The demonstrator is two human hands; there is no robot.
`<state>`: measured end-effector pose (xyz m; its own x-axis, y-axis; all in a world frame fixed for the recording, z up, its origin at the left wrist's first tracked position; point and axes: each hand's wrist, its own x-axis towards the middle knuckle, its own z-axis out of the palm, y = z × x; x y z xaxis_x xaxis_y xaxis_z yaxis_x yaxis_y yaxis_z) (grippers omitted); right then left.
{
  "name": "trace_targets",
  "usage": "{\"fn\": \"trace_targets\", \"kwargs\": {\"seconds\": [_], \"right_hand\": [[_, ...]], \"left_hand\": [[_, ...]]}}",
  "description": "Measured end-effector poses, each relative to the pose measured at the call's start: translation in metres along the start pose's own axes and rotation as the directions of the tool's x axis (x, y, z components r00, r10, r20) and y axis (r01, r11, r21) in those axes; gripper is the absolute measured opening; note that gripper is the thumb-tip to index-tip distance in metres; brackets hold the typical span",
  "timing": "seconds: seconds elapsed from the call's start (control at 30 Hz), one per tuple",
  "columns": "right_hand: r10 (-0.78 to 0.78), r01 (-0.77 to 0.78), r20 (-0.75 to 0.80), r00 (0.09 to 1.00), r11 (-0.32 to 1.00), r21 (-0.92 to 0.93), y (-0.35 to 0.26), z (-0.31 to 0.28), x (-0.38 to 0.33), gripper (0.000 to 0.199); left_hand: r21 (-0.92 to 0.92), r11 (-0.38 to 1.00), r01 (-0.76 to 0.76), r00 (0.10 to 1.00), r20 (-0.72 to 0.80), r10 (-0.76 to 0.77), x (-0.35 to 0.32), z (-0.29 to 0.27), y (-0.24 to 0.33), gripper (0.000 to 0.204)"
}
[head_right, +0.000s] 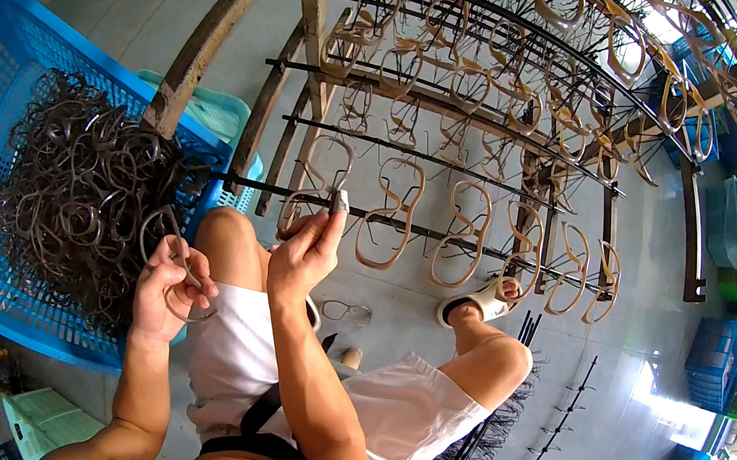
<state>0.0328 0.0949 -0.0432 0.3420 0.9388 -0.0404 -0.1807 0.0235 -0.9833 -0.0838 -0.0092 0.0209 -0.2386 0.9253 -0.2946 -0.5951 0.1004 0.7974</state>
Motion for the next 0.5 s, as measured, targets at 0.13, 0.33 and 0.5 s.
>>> {"fn": "trace_targets", "kwargs": {"seconds": [0.13,0.33,0.5], "right_hand": [[-0.204,0.213,0.07,0.977,0.959,-0.189,0.018,-0.002,-0.002,0.026],[-0.255,0.306,0.185,0.949,0.887,-0.345,0.003,-0.005,0.002,0.033],[-0.308,0.374,0.225,0.924,0.847,-0.379,0.012,-0.012,0.006,0.032]], "left_hand": [[0.0,0.999,-0.032,0.998,-0.051,0.032,0.001,-0.012,-0.001,0.005],[0.131,0.991,0.012,0.981,-0.194,0.014,0.002,-0.015,0.003,0.014],[0.168,0.986,0.026,0.98,-0.198,0.008,0.005,-0.013,-0.002,0.014]]}}
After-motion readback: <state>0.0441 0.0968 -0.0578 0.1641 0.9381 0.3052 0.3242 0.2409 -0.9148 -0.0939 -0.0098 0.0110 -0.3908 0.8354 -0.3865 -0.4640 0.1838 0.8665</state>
